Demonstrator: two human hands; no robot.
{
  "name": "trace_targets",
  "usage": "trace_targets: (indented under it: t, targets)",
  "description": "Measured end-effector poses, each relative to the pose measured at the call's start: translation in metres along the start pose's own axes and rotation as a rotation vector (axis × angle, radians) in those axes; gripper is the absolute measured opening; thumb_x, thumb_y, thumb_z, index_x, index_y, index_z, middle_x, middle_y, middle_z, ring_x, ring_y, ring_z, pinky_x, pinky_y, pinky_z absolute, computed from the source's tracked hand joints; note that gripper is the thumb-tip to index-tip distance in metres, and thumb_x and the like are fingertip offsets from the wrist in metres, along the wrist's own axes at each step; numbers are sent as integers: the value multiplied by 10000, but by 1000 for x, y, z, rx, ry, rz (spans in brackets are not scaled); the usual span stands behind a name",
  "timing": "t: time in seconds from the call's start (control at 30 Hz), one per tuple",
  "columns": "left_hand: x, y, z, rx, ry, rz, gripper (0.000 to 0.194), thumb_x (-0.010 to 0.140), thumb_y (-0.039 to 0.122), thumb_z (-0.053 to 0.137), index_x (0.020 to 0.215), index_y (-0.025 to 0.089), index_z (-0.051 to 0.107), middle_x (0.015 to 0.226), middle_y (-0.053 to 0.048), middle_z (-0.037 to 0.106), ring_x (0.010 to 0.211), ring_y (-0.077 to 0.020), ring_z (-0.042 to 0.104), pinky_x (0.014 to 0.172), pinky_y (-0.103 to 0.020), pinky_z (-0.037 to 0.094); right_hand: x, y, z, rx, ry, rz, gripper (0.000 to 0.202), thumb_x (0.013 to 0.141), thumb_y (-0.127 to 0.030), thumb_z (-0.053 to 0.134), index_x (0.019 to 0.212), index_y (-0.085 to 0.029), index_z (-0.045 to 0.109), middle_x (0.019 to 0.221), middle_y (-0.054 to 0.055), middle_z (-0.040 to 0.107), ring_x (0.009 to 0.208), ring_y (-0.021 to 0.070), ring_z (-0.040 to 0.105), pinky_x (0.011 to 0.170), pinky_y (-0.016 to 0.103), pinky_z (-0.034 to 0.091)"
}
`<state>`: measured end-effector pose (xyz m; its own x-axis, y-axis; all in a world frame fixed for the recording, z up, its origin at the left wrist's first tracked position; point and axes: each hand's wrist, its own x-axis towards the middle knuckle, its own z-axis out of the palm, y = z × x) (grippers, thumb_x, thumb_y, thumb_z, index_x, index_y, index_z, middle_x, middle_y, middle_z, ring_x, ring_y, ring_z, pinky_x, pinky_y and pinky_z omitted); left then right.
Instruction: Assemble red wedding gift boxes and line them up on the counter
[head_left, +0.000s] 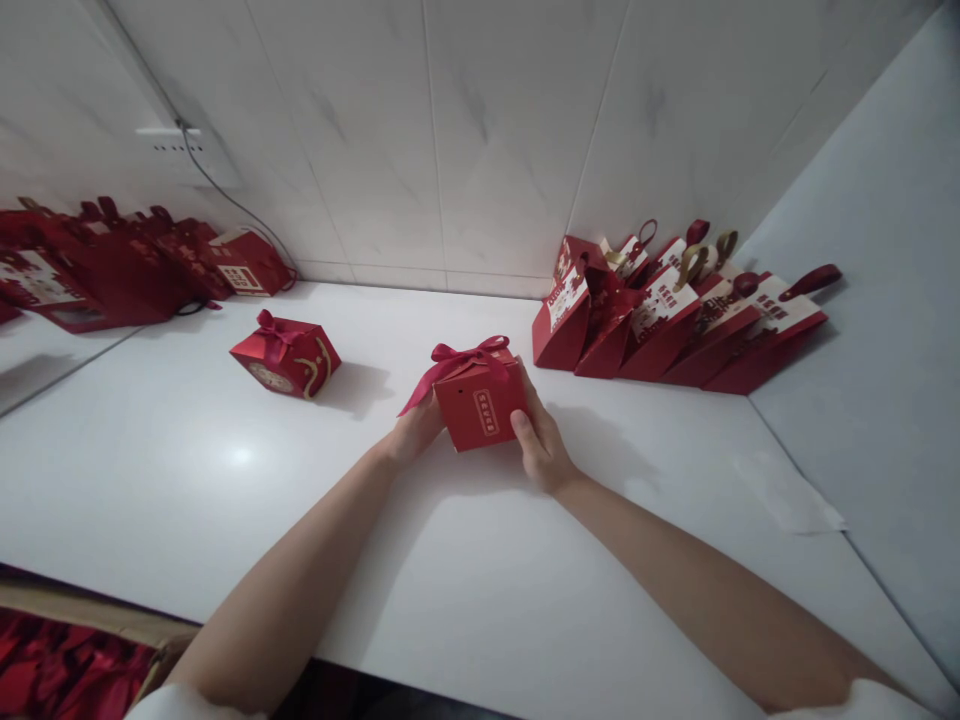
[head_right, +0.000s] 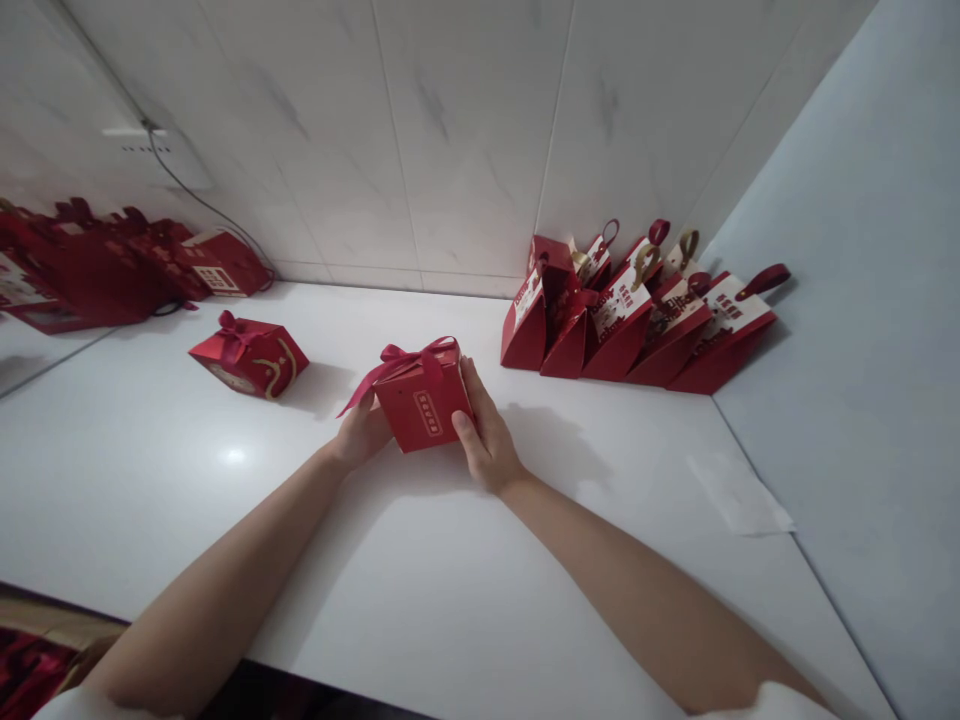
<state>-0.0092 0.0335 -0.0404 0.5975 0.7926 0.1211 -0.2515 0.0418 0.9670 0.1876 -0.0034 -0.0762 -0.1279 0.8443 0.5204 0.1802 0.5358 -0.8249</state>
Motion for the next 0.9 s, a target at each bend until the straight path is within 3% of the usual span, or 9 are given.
trace_targets:
  t: [0.07,0.17,0.27,0.37,0.47,0.6,0.73,0.9]
  targets:
    - [-1,3,-2,58,-42,11,758,862,719,450,1450,241,452,1393,-133,552,1326,-374,465,1046,-475,423,1,0,0,13,-1,3,610,1015,-493,323,1565,-364,93,1636,-39,203,1510,200,190,1242,486,217]
    - [-3,5,-6,172,-52,-19,798,815,546,670,1492,250,367,1452,-149,488,1346,-365,446,1075,-477,408,2,-1,0,25,0,0,604,1015,-497,319,1565,-353,115,1627,-22,235,1506,198,206,1245,474,208]
    - [-3,4,-8,245,-20,-45,705,839,415,680,1459,239,394,1428,-151,507,1328,-357,465,1056,-478,428,3,0,0,46,11,6,599,1014,-487,321,1563,-340,130,1629,-9,230,1501,208,222,1238,478,227]
    - [-1,2,-11,294,-66,-4,676,819,340,701,1420,234,409,1380,-151,533,1255,-352,525,983,-486,486,2,5,0,91,1,-4,601,998,-450,384,1551,-314,191,1621,14,250,1491,235,247,1236,492,215]
    - [1,0,-17,410,-87,73,802,704,286,792,1391,240,379,1312,-150,543,1132,-332,585,865,-458,547,2,11,0,125,-46,-27,593,956,-406,470,1507,-273,295,1563,59,362,1433,271,359,1198,504,300]
    - [1,-1,-21,660,-14,271,900,629,282,827,1379,228,333,1316,-161,509,1170,-346,547,954,-506,501,2,14,-3,70,-32,-88,619,896,-311,535,1476,-262,325,1455,95,484,1334,282,484,1106,479,436]
    - [0,-2,-22,976,146,481,981,594,313,859,1402,215,311,1406,-195,414,1310,-384,447,1062,-544,422,4,11,-6,34,-12,-128,739,817,-193,572,1491,-236,274,1422,125,507,1290,299,522,1076,510,459]
    - [0,-4,-30,1123,216,492,994,628,318,856,1433,218,282,1413,-198,440,1348,-376,445,1079,-541,426,3,8,-4,-3,38,-102,743,807,-137,579,1487,-230,295,1422,135,508,1291,290,524,1101,497,440]
